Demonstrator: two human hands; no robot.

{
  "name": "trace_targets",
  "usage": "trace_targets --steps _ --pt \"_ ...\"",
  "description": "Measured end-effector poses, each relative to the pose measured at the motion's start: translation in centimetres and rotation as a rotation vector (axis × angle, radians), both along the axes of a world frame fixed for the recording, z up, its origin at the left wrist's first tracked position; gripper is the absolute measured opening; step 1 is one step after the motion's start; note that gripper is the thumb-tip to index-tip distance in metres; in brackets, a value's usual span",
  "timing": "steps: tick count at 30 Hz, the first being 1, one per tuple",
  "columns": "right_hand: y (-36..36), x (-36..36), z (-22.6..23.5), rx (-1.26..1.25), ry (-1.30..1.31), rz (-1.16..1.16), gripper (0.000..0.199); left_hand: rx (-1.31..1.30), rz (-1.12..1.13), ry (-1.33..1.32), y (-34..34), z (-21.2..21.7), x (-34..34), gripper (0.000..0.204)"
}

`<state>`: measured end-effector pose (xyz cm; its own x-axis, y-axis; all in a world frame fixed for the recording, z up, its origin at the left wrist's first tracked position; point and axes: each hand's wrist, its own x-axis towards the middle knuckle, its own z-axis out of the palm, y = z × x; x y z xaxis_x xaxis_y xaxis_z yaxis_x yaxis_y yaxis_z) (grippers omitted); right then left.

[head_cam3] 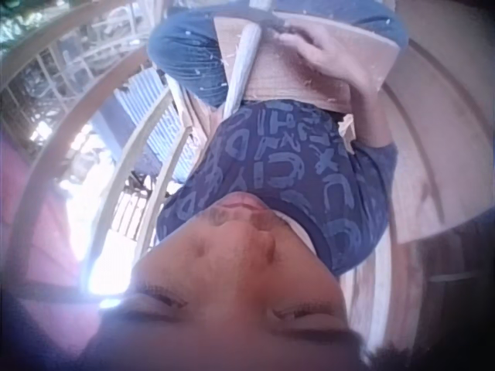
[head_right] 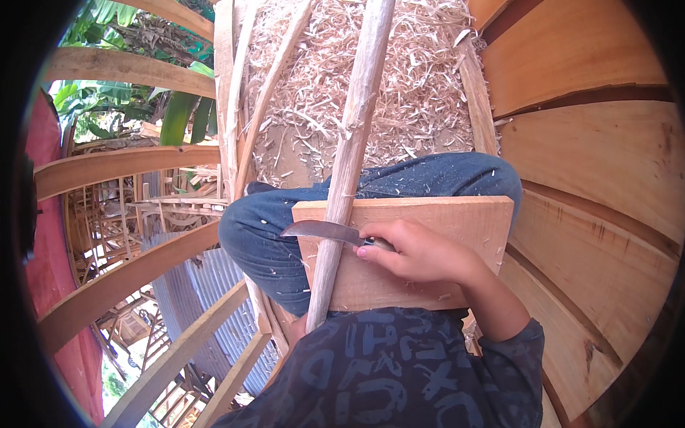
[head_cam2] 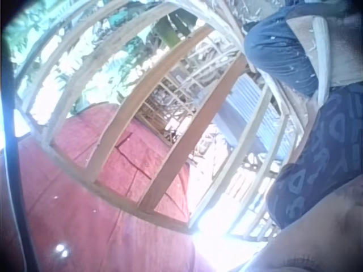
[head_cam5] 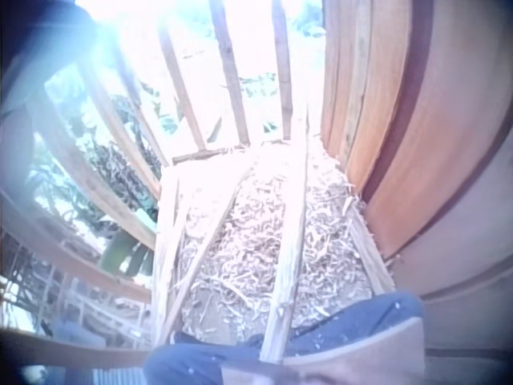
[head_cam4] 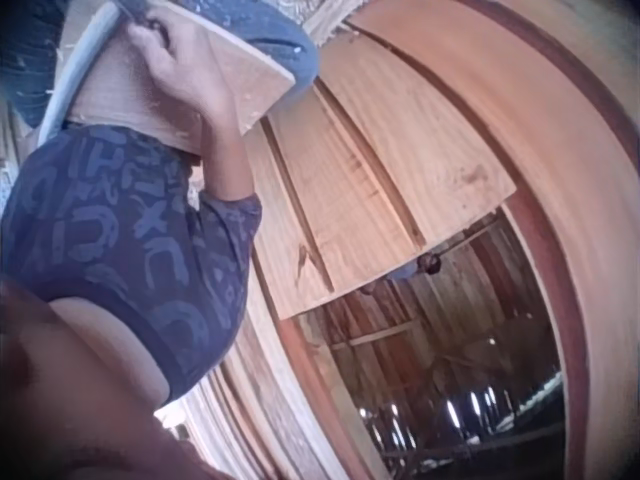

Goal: The person sits cross-legged and uses a curved blade to shave thin strips from a long wooden stick held between their legs. Wood shavings accumulate on the platform as the person repeatedly scrapes the stick's surface.

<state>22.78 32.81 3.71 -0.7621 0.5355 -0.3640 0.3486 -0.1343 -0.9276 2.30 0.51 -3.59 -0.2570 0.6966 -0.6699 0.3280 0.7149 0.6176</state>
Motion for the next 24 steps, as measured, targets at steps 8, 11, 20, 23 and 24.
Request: trace_targets --steps 8,11,20,23,24 --pt "-0.5 0.2 -1.6 -0.019 0.164 0.035 0.018 -0.010 -0.016 0.005 0.3 0.4 -0.1 0.048" --pt "1.2 -0.1 1.4 -0.303 -0.005 -0.497 0.017 -0.020 -0.008 0.007 -0.2 -0.2 0.1 0.048" --pt "-0.1 0.0 -0.2 0.026 -0.053 -0.430 0.012 -0.034 -0.021 0.040 1.2 1.0 0.0 0.046" --pt "-1.7 -0.8 -0.9 0.187 -0.046 -0.473 0.011 0.024 -0.028 0.034 0.7 0.8 0.0 0.045" --pt "-2.3 -1.2 -1.3 0.260 -0.003 -0.362 0.011 0.024 -0.038 0.035 0.6 0.6 -0.1 0.045"
